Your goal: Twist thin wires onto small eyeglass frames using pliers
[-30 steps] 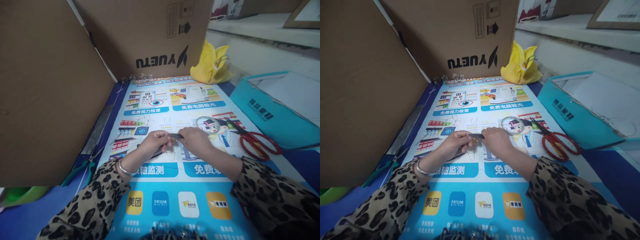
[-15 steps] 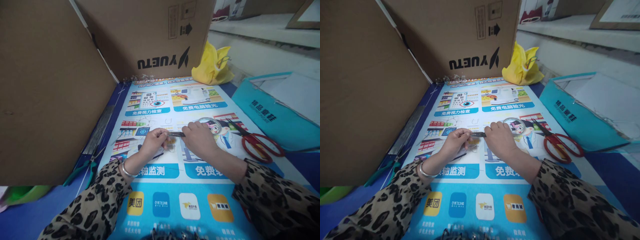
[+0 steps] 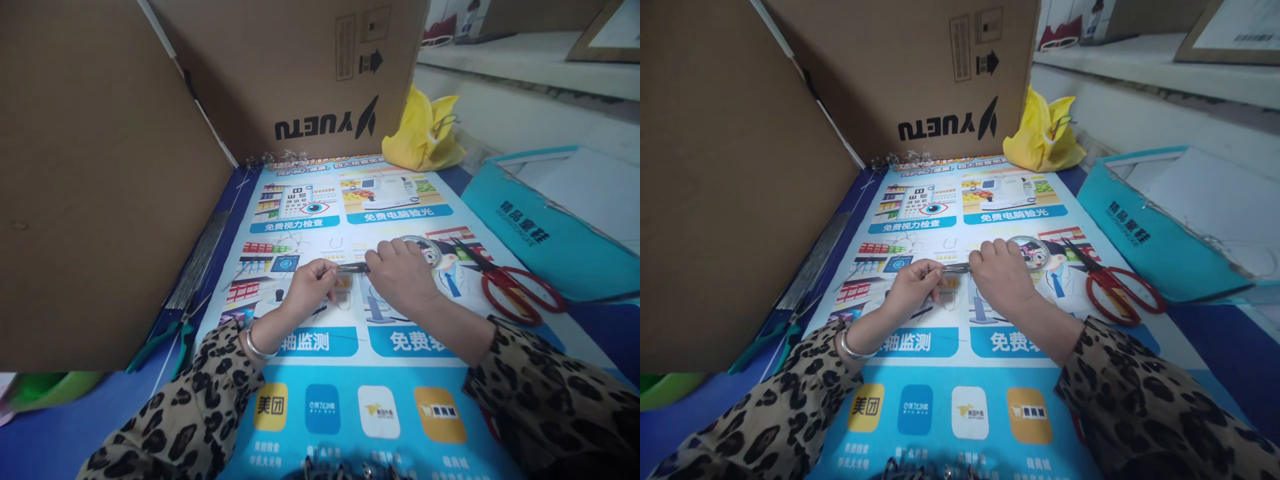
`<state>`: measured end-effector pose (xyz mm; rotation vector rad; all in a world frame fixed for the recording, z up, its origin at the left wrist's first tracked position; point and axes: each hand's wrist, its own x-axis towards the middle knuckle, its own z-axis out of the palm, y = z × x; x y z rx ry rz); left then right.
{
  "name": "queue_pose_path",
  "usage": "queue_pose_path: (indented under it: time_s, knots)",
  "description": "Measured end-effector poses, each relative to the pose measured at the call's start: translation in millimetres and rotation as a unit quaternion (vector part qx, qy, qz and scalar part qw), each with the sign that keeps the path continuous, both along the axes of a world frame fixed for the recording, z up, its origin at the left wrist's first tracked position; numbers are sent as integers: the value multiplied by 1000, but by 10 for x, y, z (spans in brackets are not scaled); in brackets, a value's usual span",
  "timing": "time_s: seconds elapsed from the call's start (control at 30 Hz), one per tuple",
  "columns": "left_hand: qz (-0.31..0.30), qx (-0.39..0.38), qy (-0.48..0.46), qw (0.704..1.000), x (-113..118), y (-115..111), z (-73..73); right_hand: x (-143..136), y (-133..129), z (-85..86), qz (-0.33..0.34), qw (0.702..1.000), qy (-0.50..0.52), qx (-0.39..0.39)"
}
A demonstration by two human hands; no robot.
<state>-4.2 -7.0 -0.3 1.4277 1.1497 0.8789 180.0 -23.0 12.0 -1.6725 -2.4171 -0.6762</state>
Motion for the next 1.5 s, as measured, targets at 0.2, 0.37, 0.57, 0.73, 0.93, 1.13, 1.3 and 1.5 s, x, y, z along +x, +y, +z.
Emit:
queue_pose_path:
  time_s: [0.2, 0.37, 0.57, 0.73, 0.93, 1.13, 1.3, 1.5]
  knots:
    - [-5, -4, 7, 1000, 8, -2, -3, 33, 2, -8, 20, 1000, -14, 12]
    - [-2, 6, 29, 1000, 4, -4, -1, 35, -1, -7, 28, 999, -18, 19]
    - [-14, 30, 60, 998, -5, -16, 13, 41, 2, -21, 36, 999, -29, 28]
    - [-22, 44, 85, 995, -17, -21, -3, 47, 11, -32, 38, 999, -26, 12]
    - [-28, 63, 111, 991, -30, -10, -36, 36, 11, -31, 37, 999, -26, 4]
    - [-34, 76, 138, 987, -43, 1, -51, 29, 18, -51, 32, 999, -26, 1]
    - [-47, 82, 137, 986, -46, -3, -38, 30, 21, -50, 28, 999, -21, -18]
    - [-90, 89, 134, 983, -94, 28, -17, 47, 38, -64, 33, 999, -23, -13]
